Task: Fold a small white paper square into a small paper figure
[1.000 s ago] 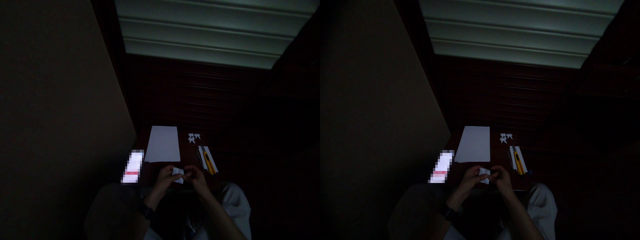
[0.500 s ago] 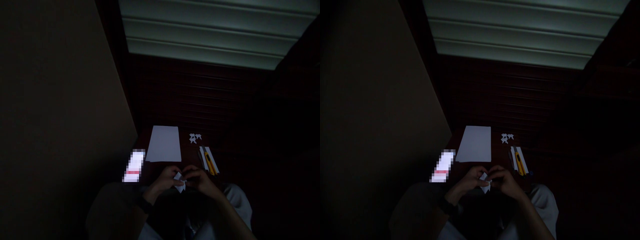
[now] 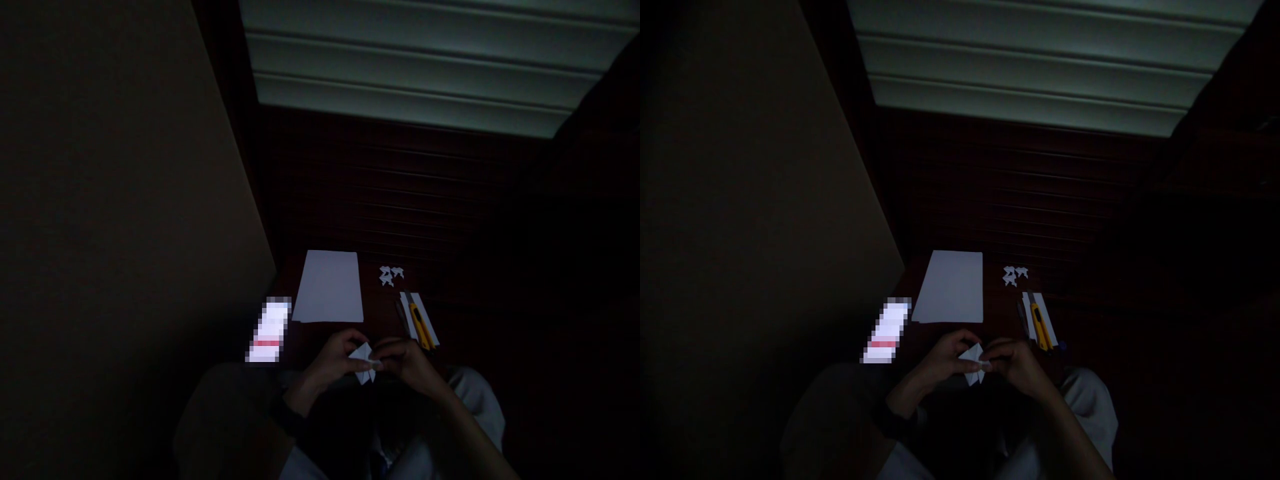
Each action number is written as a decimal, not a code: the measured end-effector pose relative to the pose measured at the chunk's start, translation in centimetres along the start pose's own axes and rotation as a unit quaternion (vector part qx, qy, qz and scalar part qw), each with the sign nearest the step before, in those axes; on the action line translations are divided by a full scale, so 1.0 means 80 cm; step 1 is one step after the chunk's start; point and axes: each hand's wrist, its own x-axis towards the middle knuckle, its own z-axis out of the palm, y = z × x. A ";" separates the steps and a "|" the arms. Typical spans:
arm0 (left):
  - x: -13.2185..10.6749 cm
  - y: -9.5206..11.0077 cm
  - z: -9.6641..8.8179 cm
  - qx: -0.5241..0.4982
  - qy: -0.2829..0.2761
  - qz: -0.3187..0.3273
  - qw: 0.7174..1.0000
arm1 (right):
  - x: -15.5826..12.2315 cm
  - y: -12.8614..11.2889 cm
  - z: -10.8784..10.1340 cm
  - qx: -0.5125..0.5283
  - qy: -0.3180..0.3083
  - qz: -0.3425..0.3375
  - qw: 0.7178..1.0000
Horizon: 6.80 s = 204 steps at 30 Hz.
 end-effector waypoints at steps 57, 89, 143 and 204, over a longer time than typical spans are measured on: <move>0.032 0.020 0.012 -0.150 0.120 0.059 0.980 | 0.039 0.011 0.016 -0.017 0.266 0.022 0.964; 0.028 0.021 0.015 -0.202 0.134 0.047 0.969 | 0.041 -0.004 0.028 -0.118 0.277 -0.022 0.953; 0.037 0.016 0.005 0.052 0.186 0.090 0.977 | 0.049 0.010 0.022 0.087 0.257 0.055 0.961; 0.031 0.013 -0.012 0.004 0.120 0.020 0.992 | 0.050 0.017 0.006 0.126 0.123 0.027 0.984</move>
